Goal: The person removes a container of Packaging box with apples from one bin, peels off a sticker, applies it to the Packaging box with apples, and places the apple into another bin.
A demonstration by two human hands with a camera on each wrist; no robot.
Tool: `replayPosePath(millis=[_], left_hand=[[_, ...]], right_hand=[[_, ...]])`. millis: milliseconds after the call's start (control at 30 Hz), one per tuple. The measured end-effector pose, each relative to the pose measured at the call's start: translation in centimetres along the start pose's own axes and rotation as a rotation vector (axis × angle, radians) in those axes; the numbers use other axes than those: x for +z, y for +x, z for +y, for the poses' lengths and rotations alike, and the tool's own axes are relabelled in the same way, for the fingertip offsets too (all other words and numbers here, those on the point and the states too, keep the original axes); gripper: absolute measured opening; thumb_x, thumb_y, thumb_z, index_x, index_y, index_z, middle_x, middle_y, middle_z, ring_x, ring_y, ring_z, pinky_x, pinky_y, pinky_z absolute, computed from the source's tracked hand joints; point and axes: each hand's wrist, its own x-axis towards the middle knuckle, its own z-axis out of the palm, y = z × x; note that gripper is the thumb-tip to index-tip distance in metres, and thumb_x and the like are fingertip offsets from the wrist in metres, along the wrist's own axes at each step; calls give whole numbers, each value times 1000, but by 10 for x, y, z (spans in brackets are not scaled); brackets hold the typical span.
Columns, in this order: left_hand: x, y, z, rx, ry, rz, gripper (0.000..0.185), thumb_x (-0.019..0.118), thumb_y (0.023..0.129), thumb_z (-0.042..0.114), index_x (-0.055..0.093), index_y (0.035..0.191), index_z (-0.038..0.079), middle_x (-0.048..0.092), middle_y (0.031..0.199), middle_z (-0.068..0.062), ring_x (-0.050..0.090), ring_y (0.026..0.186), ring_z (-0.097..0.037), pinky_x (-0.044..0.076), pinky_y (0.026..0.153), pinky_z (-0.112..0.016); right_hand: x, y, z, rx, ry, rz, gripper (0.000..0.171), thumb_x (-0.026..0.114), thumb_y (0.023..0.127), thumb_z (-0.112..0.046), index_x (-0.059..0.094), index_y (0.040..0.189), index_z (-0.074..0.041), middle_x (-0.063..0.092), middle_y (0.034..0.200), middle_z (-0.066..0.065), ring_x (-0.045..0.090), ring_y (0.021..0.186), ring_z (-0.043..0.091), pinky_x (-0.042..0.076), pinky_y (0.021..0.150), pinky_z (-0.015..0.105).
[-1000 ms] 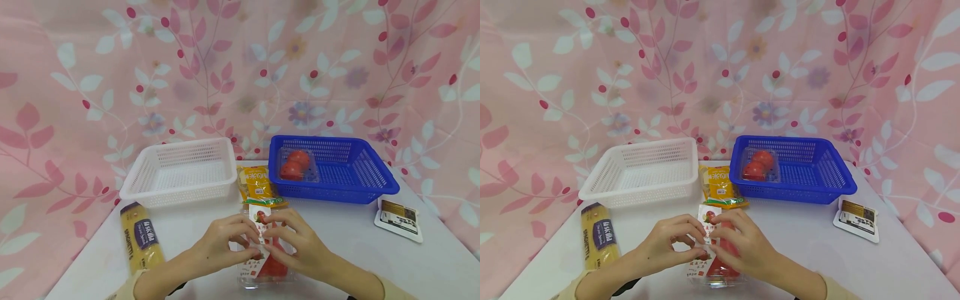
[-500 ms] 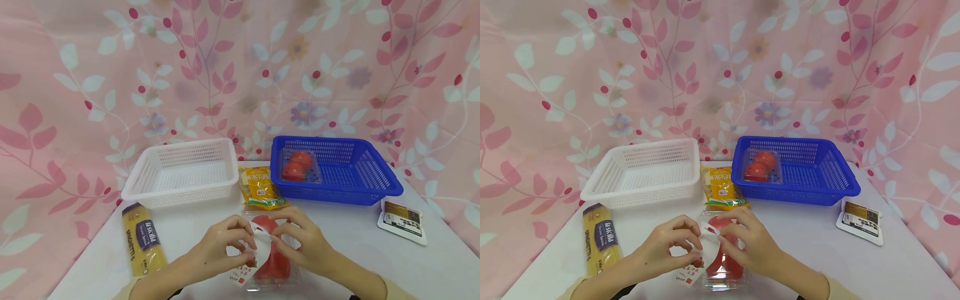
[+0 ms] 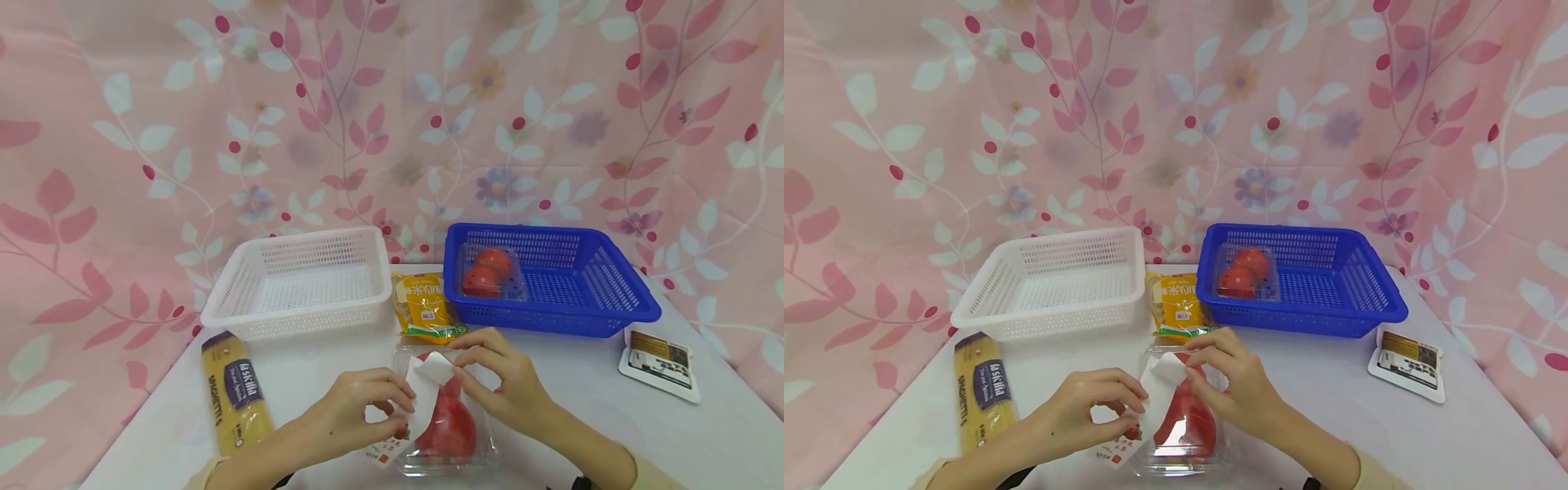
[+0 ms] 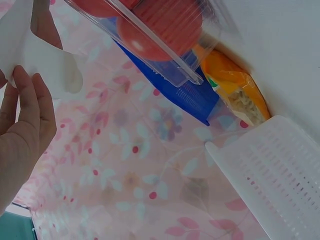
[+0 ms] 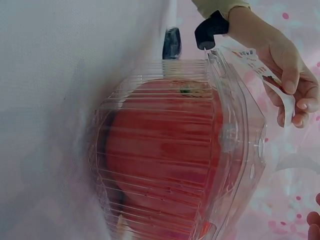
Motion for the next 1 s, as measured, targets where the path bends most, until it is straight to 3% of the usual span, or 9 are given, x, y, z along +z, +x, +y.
replayPosePath(millis=[200,367,533,700,833,1000], left_hand=[[0,-3,0,-4,-25,-10,22,74,71,-6,66,88,7,64,89,-3,61,81,-8,49,65,-12],[-5,-6,1,-62,-45,-14,22,73,73,-4,64,90,7,63,91,-3,61,81,-8,50,65,-15],[-12,-11,3,-170,-59,4,20,71,76,-3,64,90,10,63,91,1,61,83,-8,52,64,-18],[-19,-15,2,-331,-77,4,21,69,75,-4,65,88,12,62,88,5,60,82,-7,52,63,-19],[-24,-17,-5,-462,-99,-74,21,72,73,-3,65,86,11,62,86,5,61,81,-7,52,64,-19],[-29,-20,-22,-555,-75,-175,22,76,69,-2,65,82,11,60,81,6,60,76,-6,51,63,-17]], right_hand=[[-3,1,1,54,-1,-5,28,69,69,10,65,86,-11,61,100,7,55,96,21,42,87,17],[-6,1,0,87,-7,-1,27,70,70,10,66,86,-12,61,99,6,54,96,20,43,87,17],[-8,2,0,98,-14,4,26,71,70,10,67,86,-11,62,98,6,54,96,19,43,87,17],[-10,2,2,85,-24,20,27,71,69,10,67,86,-11,62,97,7,54,95,20,42,86,16],[-11,3,3,78,-27,26,28,72,68,10,68,87,-11,62,97,7,55,95,19,43,85,16],[-13,3,6,35,-49,39,24,72,70,6,68,87,-11,62,98,6,57,94,18,45,83,16]])
